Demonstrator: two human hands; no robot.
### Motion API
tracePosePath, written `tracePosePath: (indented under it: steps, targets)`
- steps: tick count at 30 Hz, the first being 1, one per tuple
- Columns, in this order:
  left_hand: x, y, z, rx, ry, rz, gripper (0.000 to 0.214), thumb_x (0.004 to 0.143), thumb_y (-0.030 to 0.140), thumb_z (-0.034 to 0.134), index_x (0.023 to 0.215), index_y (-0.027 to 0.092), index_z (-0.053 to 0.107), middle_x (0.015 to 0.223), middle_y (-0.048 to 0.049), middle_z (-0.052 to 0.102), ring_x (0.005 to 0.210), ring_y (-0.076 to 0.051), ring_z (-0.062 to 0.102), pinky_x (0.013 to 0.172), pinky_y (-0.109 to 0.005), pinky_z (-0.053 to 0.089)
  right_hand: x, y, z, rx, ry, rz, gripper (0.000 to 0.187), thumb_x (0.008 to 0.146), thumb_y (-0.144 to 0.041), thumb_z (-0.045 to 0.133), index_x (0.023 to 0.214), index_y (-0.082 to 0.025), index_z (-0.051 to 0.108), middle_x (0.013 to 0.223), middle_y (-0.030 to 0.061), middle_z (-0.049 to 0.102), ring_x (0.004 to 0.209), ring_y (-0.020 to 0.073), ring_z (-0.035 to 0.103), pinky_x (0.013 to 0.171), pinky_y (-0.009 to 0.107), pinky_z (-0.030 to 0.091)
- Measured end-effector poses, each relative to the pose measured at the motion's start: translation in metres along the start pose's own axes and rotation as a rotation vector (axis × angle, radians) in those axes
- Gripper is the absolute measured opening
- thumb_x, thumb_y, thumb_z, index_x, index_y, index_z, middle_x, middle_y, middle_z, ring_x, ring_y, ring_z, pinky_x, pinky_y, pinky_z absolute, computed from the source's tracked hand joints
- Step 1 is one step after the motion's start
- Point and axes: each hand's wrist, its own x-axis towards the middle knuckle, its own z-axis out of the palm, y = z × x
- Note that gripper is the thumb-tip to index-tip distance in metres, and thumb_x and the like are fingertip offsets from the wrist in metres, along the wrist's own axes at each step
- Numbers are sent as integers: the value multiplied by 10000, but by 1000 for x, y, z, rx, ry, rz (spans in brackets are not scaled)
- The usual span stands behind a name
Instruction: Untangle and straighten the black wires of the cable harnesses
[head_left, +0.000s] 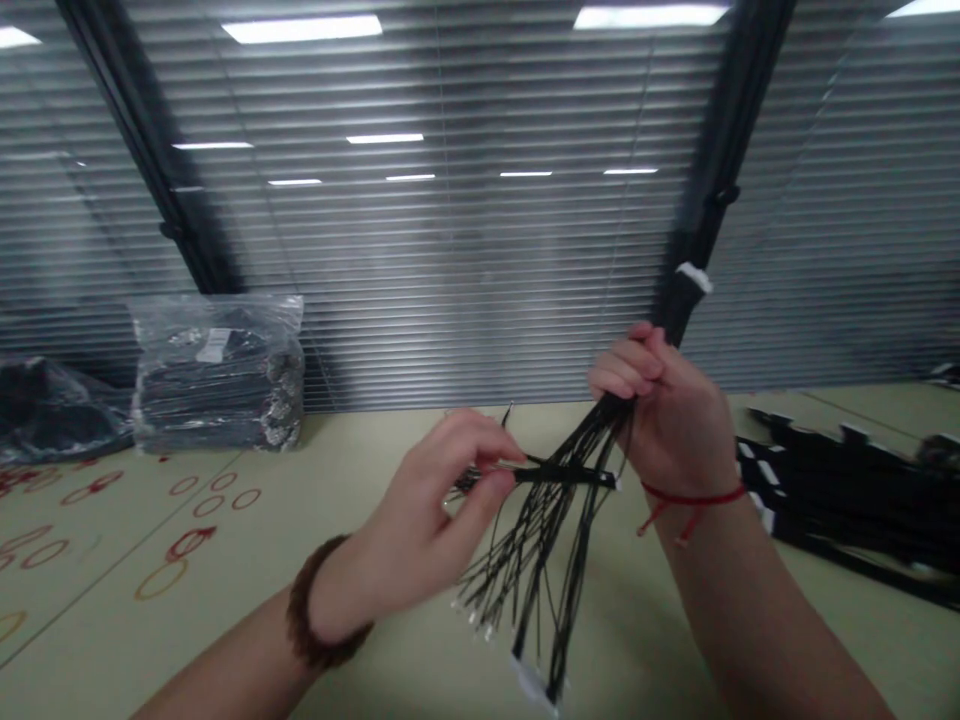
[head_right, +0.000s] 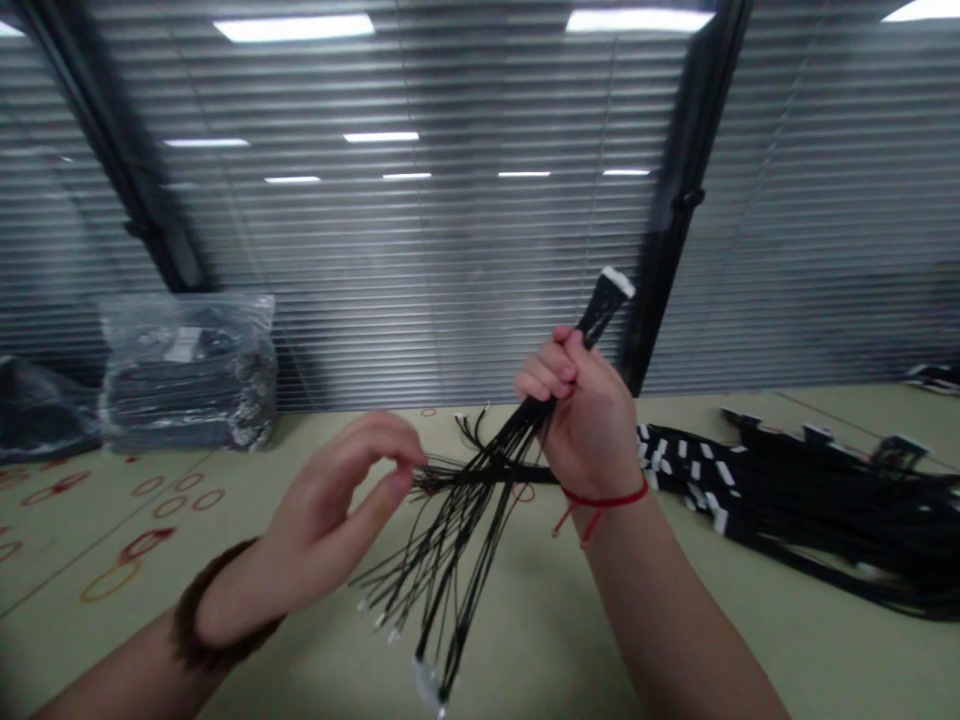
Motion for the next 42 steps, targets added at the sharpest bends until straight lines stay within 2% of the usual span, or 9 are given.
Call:
tracePosePath:
  steps: [5,9,13,16,21,27,33,40,42]
  targets:
    - [-47,35,7,337,-212,148,88,884,236,546,881,192,623,844,-33,629,791,-151,530,695,-257,459,3,-13,-7,189,195,-58,303,971,-126,293,733,-146,480,554,-62,213,427,44,259,435,125,338]
    - [-58,32,34,696,-177,272,254,922,371,465,918,205,658,873,4,674,845,-196,494,853,-374,338,5,-10,-15,278,279,-100,267,969,-145,363,728,-135,478,524,-78,291,419,41,317,427,145,362]
    - [-59,16,41,827,-60,361,280,948,172,380,944,168,660,918,-21,687,874,-200,484,807,-382,277,6,-9,-23,297,280,-95,222,928,-143,476,708,-112,481,523,-88,310,420,29,340,440,144,371]
    - [-56,7,32,809,-66,276,324,955,129,319,1011,125,638,924,-65,684,932,-223,512,832,-397,276,7,-8,-26,305,296,-100,238,934,-143,466,698,-118,484,515,-87,318,418,30,341,445,146,381]
    - [-51,2,27,720,-84,166,157,886,227,534,995,155,620,922,-39,690,891,-218,543,852,-406,278,7,-13,-31,282,316,-105,251,931,-135,463,681,-138,487,501,-84,333,415,41,342,437,152,393]
    - [-53,5,34,660,-82,289,191,833,350,621,922,182,642,900,-30,677,872,-208,505,812,-399,274,8,-16,-44,170,250,-90,256,913,-126,488,658,-146,481,501,-82,342,429,48,352,450,162,399]
    - [-56,11,30,721,-10,388,141,871,142,526,842,189,656,862,-10,678,833,-177,468,799,-386,284,9,-7,-38,75,179,-80,216,907,-165,510,695,-142,478,532,-79,330,448,52,345,465,173,389]
    - [-36,-2,-18,144,118,-43,226,817,88,487,617,183,527,816,-42,577,772,-176,526,647,-330,401,21,6,-50,-241,57,17,159,907,-231,528,801,-113,517,689,-21,504,580,70,501,500,178,427]
    - [-33,-12,-30,-138,284,-152,270,840,175,488,573,197,525,772,-40,564,776,-190,537,635,-326,436,23,9,-58,-342,17,86,143,895,-218,550,817,-99,534,728,-8,534,583,64,512,460,155,406]
